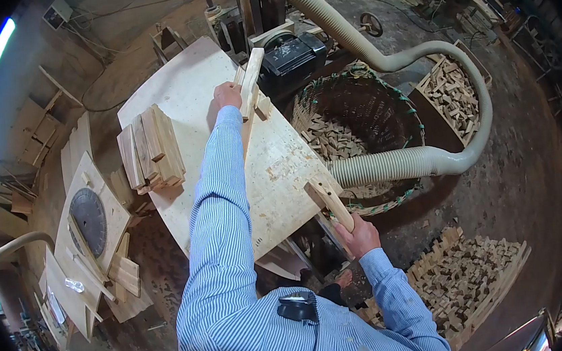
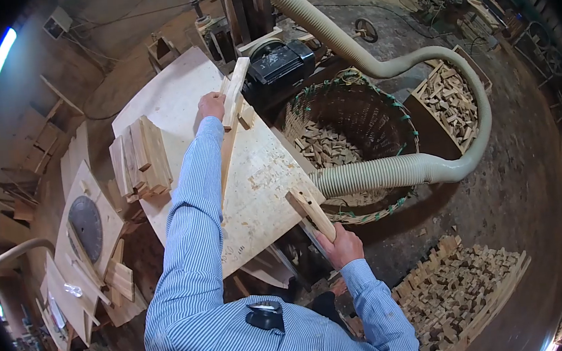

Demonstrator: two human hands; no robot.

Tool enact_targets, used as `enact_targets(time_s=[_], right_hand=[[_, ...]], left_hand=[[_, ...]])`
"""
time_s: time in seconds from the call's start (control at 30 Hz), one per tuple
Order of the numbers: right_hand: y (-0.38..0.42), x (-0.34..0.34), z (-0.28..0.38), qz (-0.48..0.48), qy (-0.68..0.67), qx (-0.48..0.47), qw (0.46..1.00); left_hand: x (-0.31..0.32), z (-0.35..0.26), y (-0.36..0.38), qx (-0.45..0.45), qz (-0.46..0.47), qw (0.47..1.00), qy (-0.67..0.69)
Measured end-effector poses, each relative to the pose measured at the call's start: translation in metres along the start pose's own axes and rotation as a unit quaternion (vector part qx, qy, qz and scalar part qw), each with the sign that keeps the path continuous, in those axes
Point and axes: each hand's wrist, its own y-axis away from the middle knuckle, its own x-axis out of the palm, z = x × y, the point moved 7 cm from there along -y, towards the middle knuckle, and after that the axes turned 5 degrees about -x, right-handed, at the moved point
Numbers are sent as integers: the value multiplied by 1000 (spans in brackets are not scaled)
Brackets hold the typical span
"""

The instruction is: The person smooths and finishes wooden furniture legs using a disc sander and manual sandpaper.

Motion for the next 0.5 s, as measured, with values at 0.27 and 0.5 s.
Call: enact_targets(time_s=[0.27,0.5], right_hand=[[9,-5,-3,9,-16,16,1000],[34,-7,-31,6,-14,23,1000]], left_hand=[[16,12,3,-27,24,999,9],[-5,-7,57,43,-52,998,-19]])
